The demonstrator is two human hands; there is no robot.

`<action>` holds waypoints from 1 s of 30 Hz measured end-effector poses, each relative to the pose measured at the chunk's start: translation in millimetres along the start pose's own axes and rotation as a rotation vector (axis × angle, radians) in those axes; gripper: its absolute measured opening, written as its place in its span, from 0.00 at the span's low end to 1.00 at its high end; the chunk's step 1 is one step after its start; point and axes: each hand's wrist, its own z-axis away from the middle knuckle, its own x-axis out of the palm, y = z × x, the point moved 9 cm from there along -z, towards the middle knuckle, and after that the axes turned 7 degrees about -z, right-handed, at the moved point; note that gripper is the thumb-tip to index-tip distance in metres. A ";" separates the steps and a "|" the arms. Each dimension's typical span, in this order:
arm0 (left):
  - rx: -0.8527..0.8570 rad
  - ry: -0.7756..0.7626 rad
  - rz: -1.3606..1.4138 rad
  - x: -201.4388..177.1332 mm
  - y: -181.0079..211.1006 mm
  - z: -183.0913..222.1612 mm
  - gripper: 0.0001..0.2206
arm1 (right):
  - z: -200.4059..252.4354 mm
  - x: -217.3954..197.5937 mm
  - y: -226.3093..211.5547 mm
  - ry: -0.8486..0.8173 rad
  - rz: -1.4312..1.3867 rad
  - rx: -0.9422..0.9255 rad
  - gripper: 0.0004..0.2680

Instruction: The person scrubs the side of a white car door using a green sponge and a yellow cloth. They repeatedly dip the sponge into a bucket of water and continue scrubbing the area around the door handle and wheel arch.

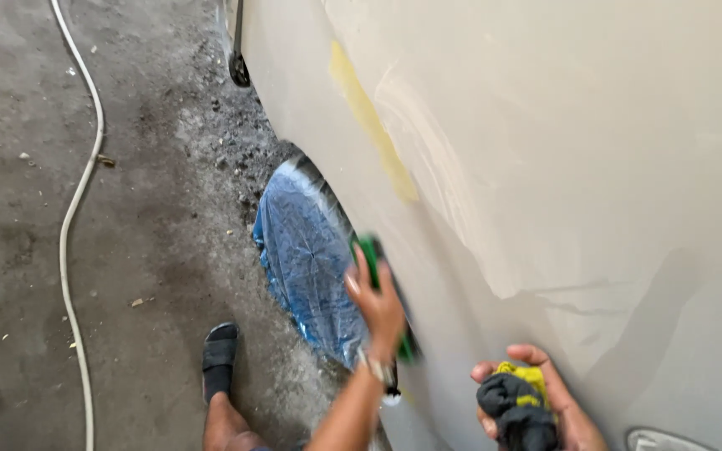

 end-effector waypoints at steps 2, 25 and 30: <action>-0.005 0.062 -0.087 1.1 -22.2 -32.5 0.28 | 16.5 33.3 -0.6 -0.214 -0.005 0.019 0.35; 0.201 0.021 -0.105 10.5 -17.9 29.7 0.28 | -28.5 -16.4 78.8 0.285 -0.466 0.294 0.22; 0.113 0.079 -0.095 -3.3 -5.1 -36.3 0.27 | -16.6 -43.8 109.3 0.168 -0.406 0.328 0.21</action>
